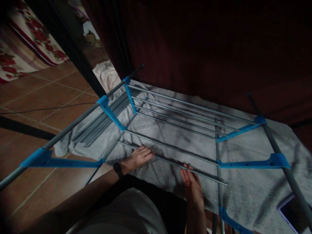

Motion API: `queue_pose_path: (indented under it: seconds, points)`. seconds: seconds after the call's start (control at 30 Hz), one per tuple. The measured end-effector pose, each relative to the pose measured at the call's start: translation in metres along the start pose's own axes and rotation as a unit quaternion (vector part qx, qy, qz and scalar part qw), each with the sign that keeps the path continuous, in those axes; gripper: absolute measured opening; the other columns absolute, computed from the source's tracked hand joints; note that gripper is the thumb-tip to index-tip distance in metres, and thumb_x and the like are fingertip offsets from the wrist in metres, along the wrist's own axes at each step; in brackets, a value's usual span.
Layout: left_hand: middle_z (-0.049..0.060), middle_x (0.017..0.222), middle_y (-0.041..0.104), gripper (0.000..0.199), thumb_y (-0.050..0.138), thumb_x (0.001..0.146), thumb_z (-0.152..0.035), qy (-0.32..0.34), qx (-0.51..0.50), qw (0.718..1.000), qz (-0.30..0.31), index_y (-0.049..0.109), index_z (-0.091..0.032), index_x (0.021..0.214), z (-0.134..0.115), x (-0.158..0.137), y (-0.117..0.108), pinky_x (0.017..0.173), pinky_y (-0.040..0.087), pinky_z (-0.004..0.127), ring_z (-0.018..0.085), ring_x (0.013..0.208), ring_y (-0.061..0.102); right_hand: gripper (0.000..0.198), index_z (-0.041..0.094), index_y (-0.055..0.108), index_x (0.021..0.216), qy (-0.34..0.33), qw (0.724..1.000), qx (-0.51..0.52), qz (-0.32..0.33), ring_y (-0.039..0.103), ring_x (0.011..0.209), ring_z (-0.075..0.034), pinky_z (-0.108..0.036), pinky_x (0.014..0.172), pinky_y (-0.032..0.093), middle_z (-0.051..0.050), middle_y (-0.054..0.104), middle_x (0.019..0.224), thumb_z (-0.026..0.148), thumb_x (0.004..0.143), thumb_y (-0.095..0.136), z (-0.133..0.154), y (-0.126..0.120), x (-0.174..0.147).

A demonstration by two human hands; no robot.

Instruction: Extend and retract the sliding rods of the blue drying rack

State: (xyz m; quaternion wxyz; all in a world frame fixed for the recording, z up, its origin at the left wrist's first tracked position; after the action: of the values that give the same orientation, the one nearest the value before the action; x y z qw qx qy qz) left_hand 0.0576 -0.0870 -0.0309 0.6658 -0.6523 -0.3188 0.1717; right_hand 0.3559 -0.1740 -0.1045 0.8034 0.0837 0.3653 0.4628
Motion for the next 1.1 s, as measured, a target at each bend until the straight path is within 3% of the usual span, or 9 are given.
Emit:
queue_pose_path:
  seconds: [0.17, 0.33, 0.63, 0.8, 0.97, 1.1]
  points:
    - [0.005, 0.101, 0.066, 0.030, 0.046, 0.100, -0.014, -0.008, -0.003, 1.000, 0.002, 0.057, -0.020, 0.127, -0.004, 0.002, -0.005, 0.090, 0.046, 0.034, 0.019, 0.095, 0.061, 0.034, 0.021, 0.067, 0.092, 0.002, 0.999, -0.009, -0.052, 0.070, 0.107, -0.018, -0.033, 0.096, 0.059, -0.003, 0.074, 0.104, 0.033, 0.067, 0.087, 0.005, 0.012, -0.003]
    - [0.004, 0.102, 0.068, 0.030, 0.048, 0.098, -0.012, -0.011, -0.016, 1.000, -0.004, 0.060, -0.021, 0.123, -0.004, 0.001, -0.003, 0.092, 0.046, 0.035, 0.019, 0.097, 0.062, 0.031, 0.022, 0.067, 0.090, 0.014, 0.999, 0.012, -0.040, 0.070, 0.104, -0.018, -0.037, 0.097, 0.059, -0.003, 0.075, 0.101, 0.030, 0.067, 0.086, 0.005, 0.030, -0.008]
    - [0.006, 0.102, 0.073, 0.030, 0.045, 0.100, -0.022, -0.011, -0.017, 0.997, -0.073, 0.066, -0.022, 0.122, 0.011, -0.001, 0.009, 0.094, 0.047, 0.036, 0.020, 0.095, 0.067, 0.026, 0.024, 0.070, 0.093, 0.017, 0.998, 0.059, -0.002, 0.071, 0.090, -0.016, -0.035, 0.089, 0.059, -0.001, 0.076, 0.101, 0.025, 0.071, 0.083, 0.003, 0.059, -0.016]
    - [0.006, 0.096, 0.074, 0.027, 0.049, 0.101, -0.031, 0.000, -0.019, 0.993, -0.118, 0.067, -0.021, 0.118, 0.012, 0.001, 0.007, 0.091, 0.046, 0.034, 0.020, 0.091, 0.068, 0.021, 0.023, 0.069, 0.086, 0.012, 0.996, 0.085, -0.008, 0.070, 0.083, -0.016, -0.036, 0.086, 0.058, -0.001, 0.075, 0.092, 0.025, 0.070, 0.083, 0.001, 0.065, -0.015]
    - [0.004, 0.090, 0.073, 0.020, 0.051, 0.100, -0.027, 0.014, -0.028, 0.988, -0.151, 0.069, -0.021, 0.107, 0.013, 0.004, 0.005, 0.085, 0.047, 0.032, 0.018, 0.084, 0.068, 0.016, 0.026, 0.066, 0.079, 0.013, 0.995, 0.101, -0.004, 0.070, 0.083, -0.016, -0.039, 0.088, 0.057, 0.003, 0.073, 0.086, 0.024, 0.073, 0.081, -0.001, 0.067, -0.013]
    - [0.003, 0.088, 0.073, 0.020, 0.051, 0.099, -0.026, 0.021, -0.028, 0.987, -0.154, 0.068, -0.020, 0.106, 0.012, 0.006, 0.002, 0.082, 0.047, 0.032, 0.018, 0.081, 0.068, 0.017, 0.025, 0.068, 0.086, 0.018, 0.996, 0.085, 0.009, 0.070, 0.083, -0.017, -0.041, 0.092, 0.056, 0.001, 0.074, 0.090, 0.026, 0.074, 0.080, -0.002, 0.072, -0.016]
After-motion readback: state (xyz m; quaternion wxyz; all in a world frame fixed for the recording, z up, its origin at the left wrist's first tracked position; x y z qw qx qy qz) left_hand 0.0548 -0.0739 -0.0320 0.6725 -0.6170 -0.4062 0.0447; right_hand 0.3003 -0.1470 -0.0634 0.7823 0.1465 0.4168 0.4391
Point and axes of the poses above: each hand's wrist, its own x-axis towards the middle knuckle, its own y-axis out of the palm, z = x × y, the point moved 3 cm from there along x, towards the middle knuckle
